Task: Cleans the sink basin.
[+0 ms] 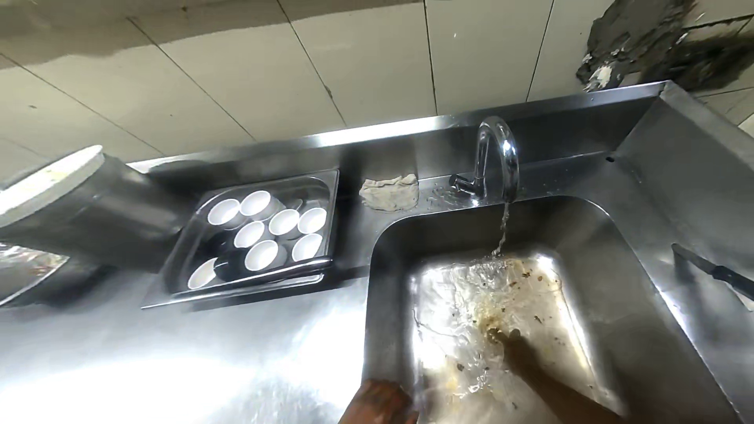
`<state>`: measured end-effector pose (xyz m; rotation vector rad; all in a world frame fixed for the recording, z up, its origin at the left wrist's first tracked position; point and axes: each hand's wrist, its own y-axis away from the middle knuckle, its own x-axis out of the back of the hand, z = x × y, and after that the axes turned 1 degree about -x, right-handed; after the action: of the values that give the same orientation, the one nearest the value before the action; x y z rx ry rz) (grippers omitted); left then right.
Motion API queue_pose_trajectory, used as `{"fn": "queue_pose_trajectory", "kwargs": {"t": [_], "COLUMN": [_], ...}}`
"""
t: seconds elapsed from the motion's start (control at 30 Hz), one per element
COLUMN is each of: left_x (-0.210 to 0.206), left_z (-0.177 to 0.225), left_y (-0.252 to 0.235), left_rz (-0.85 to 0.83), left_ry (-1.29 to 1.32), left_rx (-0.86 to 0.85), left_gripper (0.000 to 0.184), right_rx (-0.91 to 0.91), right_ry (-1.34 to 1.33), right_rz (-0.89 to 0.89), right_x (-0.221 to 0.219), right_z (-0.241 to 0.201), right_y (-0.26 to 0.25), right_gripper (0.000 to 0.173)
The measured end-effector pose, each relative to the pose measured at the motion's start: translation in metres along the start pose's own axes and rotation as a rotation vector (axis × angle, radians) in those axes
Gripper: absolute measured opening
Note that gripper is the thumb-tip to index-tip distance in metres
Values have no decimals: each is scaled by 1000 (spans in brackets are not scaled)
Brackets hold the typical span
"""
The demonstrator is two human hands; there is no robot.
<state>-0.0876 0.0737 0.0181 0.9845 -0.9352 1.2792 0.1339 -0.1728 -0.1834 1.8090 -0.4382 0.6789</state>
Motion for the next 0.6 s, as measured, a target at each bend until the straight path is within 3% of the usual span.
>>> {"fn": "queue_pose_trajectory", "kwargs": {"t": [0.17, 0.3, 0.47, 0.6], "left_x": [0, 0, 1, -1], "left_z": [0, -1, -1, -1], "left_y": [0, 1, 0, 0], "left_rz": [-7, -18, -24, -10], "left_ry": [8, -2, 1, 18], "left_rx": [10, 12, 20, 10], "left_gripper": [36, 37, 38, 36], "right_rx": [60, 2, 104, 24], "right_ry": [13, -31, 36, 3], "right_rz": [-31, 9, -31, -5], "right_x": [-11, 5, -8, 10], "right_z": [-8, -6, -2, -3], "right_y": [9, 1, 11, -2], "right_gripper": [78, 55, 69, 58]}}
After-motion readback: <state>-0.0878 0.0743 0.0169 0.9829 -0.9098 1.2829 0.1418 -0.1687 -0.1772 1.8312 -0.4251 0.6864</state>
